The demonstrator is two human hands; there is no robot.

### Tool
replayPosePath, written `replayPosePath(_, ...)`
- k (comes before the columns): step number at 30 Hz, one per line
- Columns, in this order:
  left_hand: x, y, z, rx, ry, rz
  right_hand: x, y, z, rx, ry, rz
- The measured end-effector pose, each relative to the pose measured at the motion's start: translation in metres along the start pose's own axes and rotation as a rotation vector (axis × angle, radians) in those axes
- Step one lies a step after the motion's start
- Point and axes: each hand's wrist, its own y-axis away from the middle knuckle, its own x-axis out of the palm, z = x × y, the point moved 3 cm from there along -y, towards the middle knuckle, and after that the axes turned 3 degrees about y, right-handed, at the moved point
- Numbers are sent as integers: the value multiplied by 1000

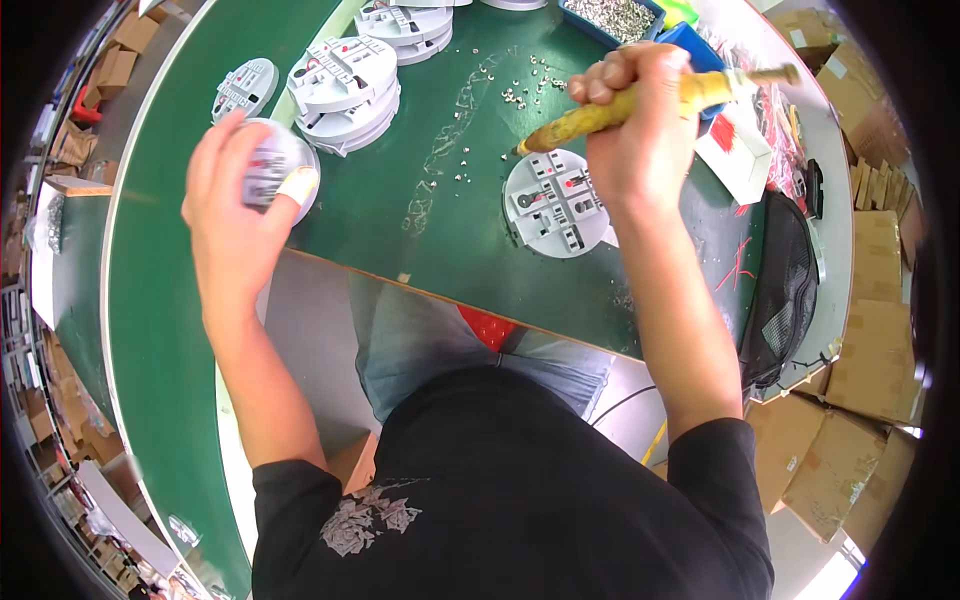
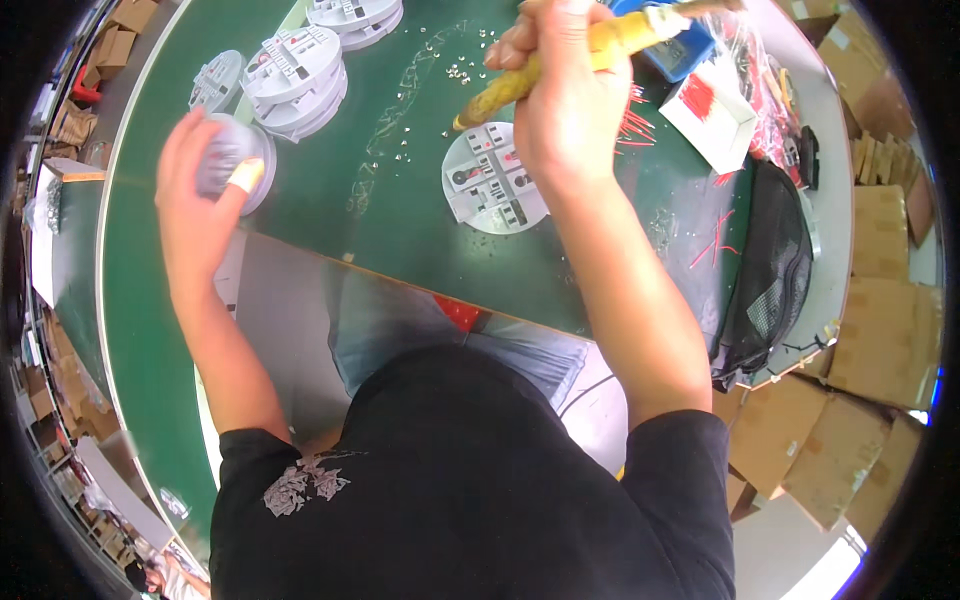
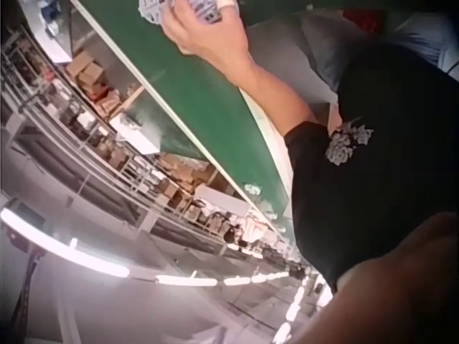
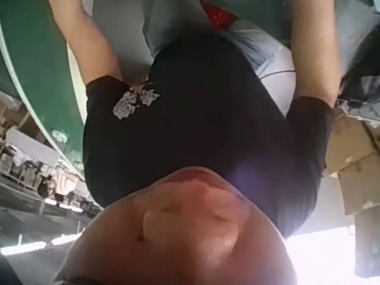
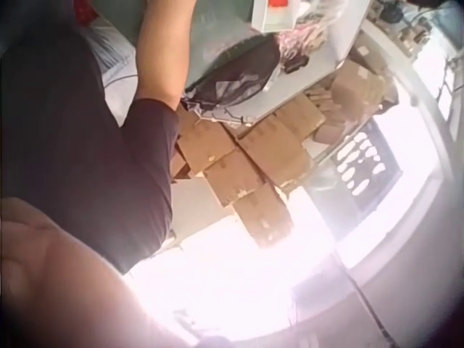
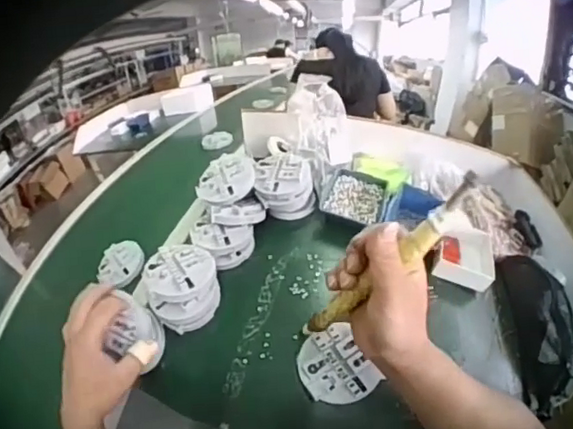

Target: The worker is assembling electronic components into circular plastic bases using an electric screwdriver at a factory workbench.

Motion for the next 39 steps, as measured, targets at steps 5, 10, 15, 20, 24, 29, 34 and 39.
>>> replayPosePath(5, 15, 10, -31, 95, -376, -32, -4, -2, -2, 61, -125, -47)
replayPosePath(10, 69, 24, -86, -118, 938, 32, 5, 7, 34, 110, -375, 18)
replayPosePath(15, 99, 25, -100, -305, 1372, 259, -3, 16, 51, 142, -476, 45)
replayPosePath(20, 100, 24, -116, -250, 1343, 294, -15, 24, 66, 116, -484, 99)
replayPosePath(24, 111, 29, -131, -295, 1453, 291, -27, 28, 85, 61, -404, 162)
replayPosePath(29, 117, 17, -158, 331, 550, 111, -56, 25, 107, 0, -297, 180)
replayPosePath(34, 135, 15, -166, 445, 434, 330, -77, 23, 116, -51, -208, 184)
replayPosePath(39, 141, 15, -168, 374, 466, 369, -66, 25, 82, -82, -158, 261)
